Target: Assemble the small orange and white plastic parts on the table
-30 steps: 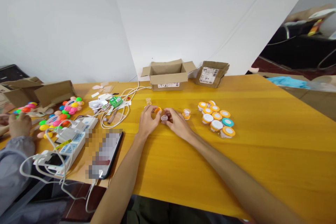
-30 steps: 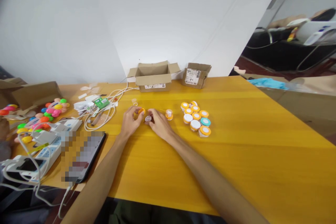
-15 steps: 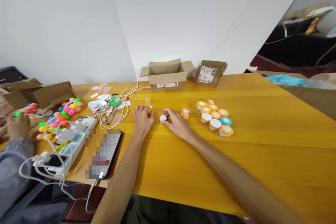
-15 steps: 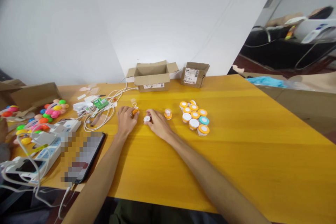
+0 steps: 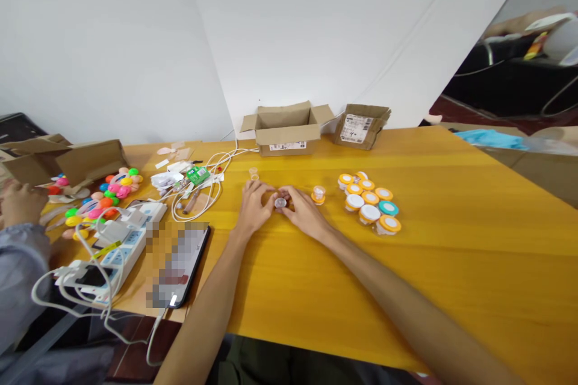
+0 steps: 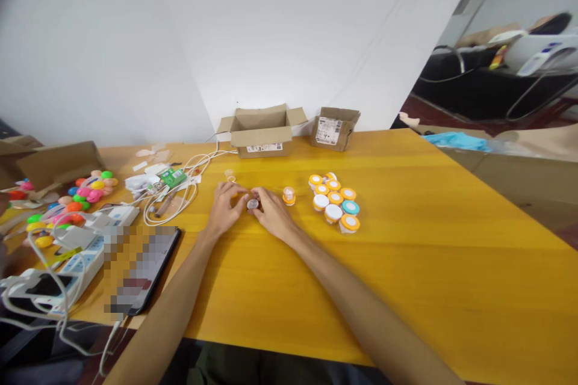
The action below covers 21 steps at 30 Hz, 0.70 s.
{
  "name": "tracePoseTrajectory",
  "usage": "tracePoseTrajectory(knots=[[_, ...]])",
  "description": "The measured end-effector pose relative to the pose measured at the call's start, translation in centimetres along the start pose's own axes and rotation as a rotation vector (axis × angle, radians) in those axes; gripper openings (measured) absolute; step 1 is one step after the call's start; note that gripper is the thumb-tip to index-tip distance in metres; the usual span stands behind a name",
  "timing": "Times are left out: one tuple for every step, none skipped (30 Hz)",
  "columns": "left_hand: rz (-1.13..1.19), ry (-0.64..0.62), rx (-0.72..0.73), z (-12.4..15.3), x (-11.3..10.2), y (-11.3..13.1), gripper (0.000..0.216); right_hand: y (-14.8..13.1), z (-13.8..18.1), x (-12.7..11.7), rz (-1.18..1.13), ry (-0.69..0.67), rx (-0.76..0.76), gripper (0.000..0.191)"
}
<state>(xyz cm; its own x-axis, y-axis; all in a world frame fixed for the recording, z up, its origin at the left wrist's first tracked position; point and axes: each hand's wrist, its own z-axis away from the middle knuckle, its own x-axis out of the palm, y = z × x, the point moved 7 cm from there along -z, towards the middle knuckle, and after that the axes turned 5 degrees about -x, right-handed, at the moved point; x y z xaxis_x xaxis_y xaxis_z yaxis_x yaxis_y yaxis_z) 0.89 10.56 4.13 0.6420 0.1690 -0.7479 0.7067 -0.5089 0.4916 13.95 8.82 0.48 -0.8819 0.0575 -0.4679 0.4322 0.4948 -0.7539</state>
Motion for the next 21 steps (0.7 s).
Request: tracePoseTrajectory(knots=[[0.015, -0.054, 0.035, 0.1, 0.4, 0.5, 0.011, -0.1, 0.0, 0.0, 0.004, -0.001, -0.006, 0.033], [0.026, -0.101, 0.065, 0.1, 0.7, 0.8, 0.012, -0.1, 0.0, -0.1, 0.009, -0.001, -0.012, 0.034], [0.032, -0.135, 0.087, 0.2, 1.0, 1.1, 0.013, -0.1, 0.0, -0.1, 0.013, 0.001, -0.017, 0.035], [0.034, -0.155, 0.1, 0.2, 1.1, 1.3, 0.014, -0.2, 0.0, -0.2, 0.018, 0.004, -0.021, 0.036], [0.035, -0.164, 0.107, 0.3, 1.2, 1.3, 0.015, -0.2, 0.0, -0.2, 0.023, 0.008, -0.023, 0.037], [0.034, -0.165, 0.109, 0.3, 1.3, 1.3, 0.015, -0.2, 0.0, -0.2, 0.026, 0.01, -0.024, 0.037], [0.033, -0.16, 0.11, 0.2, 1.2, 1.2, 0.015, -0.2, 0.0, -0.2, 0.028, 0.011, -0.023, 0.037], [0.034, -0.156, 0.111, 0.2, 1.2, 1.2, 0.015, -0.1, 0.0, -0.1, 0.03, 0.011, -0.022, 0.036], [0.034, -0.155, 0.114, 0.2, 1.2, 1.1, 0.016, -0.1, 0.0, -0.1, 0.03, 0.011, -0.02, 0.036], [0.035, -0.155, 0.118, 0.2, 1.3, 1.1, 0.017, 0.0, 0.0, -0.1, 0.03, 0.011, -0.017, 0.035], [0.035, -0.157, 0.122, 0.2, 1.3, 1.0, 0.018, 0.0, 0.0, -0.1, 0.031, 0.011, -0.014, 0.035], [0.035, -0.159, 0.124, 0.2, 1.3, 1.0, 0.018, 0.1, 0.0, 0.0, 0.03, 0.012, -0.011, 0.035], [0.035, -0.162, 0.125, 0.2, 1.4, 0.9, 0.019, 0.1, 0.0, 0.0, 0.029, 0.012, -0.01, 0.035], [0.034, -0.165, 0.124, 0.2, 1.4, 0.9, 0.019, 0.1, 0.0, 0.0, 0.026, 0.012, -0.01, 0.035], [0.035, -0.169, 0.122, 0.2, 1.5, 0.8, 0.019, 0.1, 0.0, 0.0, 0.021, 0.009, -0.01, 0.035], [0.035, -0.174, 0.12, 0.2, 1.5, 0.8, 0.02, 0.1, -0.1, 0.0, 0.016, 0.006, -0.011, 0.034], [0.036, -0.179, 0.119, 0.2, 1.6, 0.7, 0.02, 0.0, -0.1, 0.0, 0.012, 0.001, -0.01, 0.034], [0.036, -0.184, 0.119, 0.1, 1.6, 0.7, 0.02, 0.0, -0.1, 0.0, 0.008, -0.004, -0.01, 0.034], [0.036, -0.189, 0.119, 0.1, 1.7, 0.7, 0.02, 0.0, -0.1, 0.0, 0.006, -0.007, -0.009, 0.033], [0.037, -0.192, 0.12, 0.1, 1.7, 0.7, 0.021, -0.1, -0.1, 0.0, 0.006, -0.007, -0.008, 0.033], [0.038, -0.193, 0.122, 0.1, 1.7, 0.7, 0.021, -0.1, -0.1, 0.0, 0.005, -0.005, -0.008, 0.033]])
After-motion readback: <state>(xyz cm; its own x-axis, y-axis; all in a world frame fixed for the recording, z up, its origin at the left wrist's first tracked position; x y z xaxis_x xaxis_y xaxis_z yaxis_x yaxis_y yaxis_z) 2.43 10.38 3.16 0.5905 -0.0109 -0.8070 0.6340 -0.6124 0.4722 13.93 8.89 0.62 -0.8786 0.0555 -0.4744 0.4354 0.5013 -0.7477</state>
